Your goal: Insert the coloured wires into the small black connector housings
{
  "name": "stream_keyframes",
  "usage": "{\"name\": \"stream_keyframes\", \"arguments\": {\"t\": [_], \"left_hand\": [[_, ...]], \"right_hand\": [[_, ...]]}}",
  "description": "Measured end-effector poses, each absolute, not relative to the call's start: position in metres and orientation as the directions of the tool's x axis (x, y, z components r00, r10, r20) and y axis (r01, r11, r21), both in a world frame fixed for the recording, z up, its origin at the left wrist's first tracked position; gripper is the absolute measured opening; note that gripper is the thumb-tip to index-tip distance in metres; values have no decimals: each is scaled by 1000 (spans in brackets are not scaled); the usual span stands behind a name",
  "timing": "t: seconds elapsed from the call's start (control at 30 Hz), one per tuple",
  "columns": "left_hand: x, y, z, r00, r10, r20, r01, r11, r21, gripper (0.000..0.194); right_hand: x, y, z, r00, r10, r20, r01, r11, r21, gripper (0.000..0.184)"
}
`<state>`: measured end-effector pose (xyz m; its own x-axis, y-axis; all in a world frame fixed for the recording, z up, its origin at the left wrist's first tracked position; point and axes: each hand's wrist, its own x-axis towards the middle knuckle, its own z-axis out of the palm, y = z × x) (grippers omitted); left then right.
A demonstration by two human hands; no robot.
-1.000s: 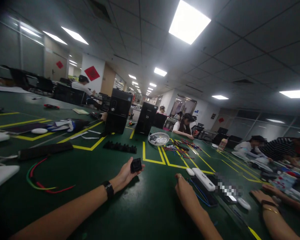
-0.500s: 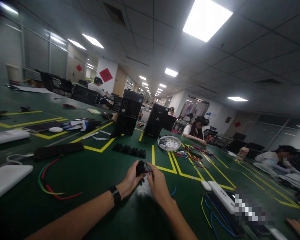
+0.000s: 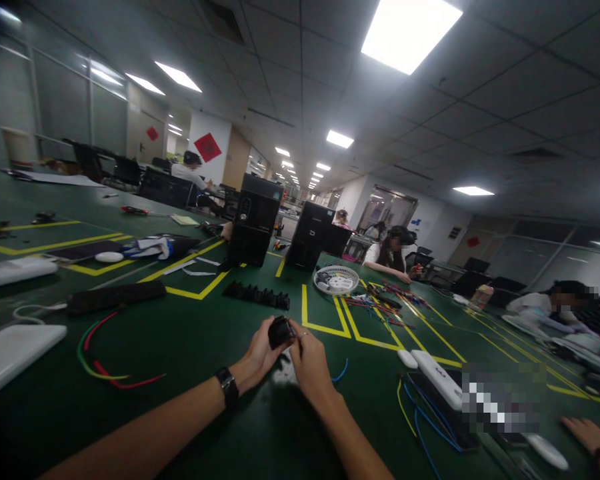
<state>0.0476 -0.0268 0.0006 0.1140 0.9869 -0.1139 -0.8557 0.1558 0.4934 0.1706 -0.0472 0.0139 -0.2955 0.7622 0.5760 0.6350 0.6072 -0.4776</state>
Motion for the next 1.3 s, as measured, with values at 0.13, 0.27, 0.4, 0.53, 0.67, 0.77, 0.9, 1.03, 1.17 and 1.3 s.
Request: {"name": "stream_keyframes", "arguments": {"t": [0.13, 0.27, 0.4, 0.53, 0.67, 0.77, 0.9, 1.03, 1.17, 1.3], "left_hand": [[47, -31, 3, 114, 983, -141, -848, 170, 501, 19], [47, -32, 1, 108, 987, -117, -784, 157, 601, 18], [44, -35, -3, 52, 997, 65, -540, -26, 841, 26], [41, -41, -1, 5, 978, 209, -226, -203, 953, 36], [41, -45, 2, -2, 965, 264, -90, -263, 961, 42], [42, -49, 5, -9, 975, 220, -112, -219, 969, 47], [42, -55, 8, -48, 992, 118, -166, -124, 978, 49], [42, -55, 6, -10, 992, 124, -184, -124, 975, 44], [42, -51, 1, 3, 984, 178, -202, -174, 964, 38], [41, -46, -4, -19, 982, 187, -198, -187, 962, 36]], "right_hand": [[169, -50, 14, -323, 756, 569, 611, 626, -485, 42], [171, -52, 16, -336, 750, 569, 608, 635, -477, 43], [175, -56, 19, -366, 736, 569, 625, 648, -436, 45], [181, -63, 28, -413, 730, 544, 647, 656, -389, 44], [184, -67, 34, -442, 743, 501, 674, 645, -361, 43], [182, -68, 30, -458, 732, 504, 657, 661, -363, 43], [179, -67, 22, -463, 713, 527, 632, 682, -368, 43], [186, -64, 20, -432, 745, 509, 607, 657, -447, 44], [195, -61, 21, -384, 786, 485, 561, 615, -554, 42], [193, -57, 20, -334, 852, 403, 534, 523, -664, 39]]}}
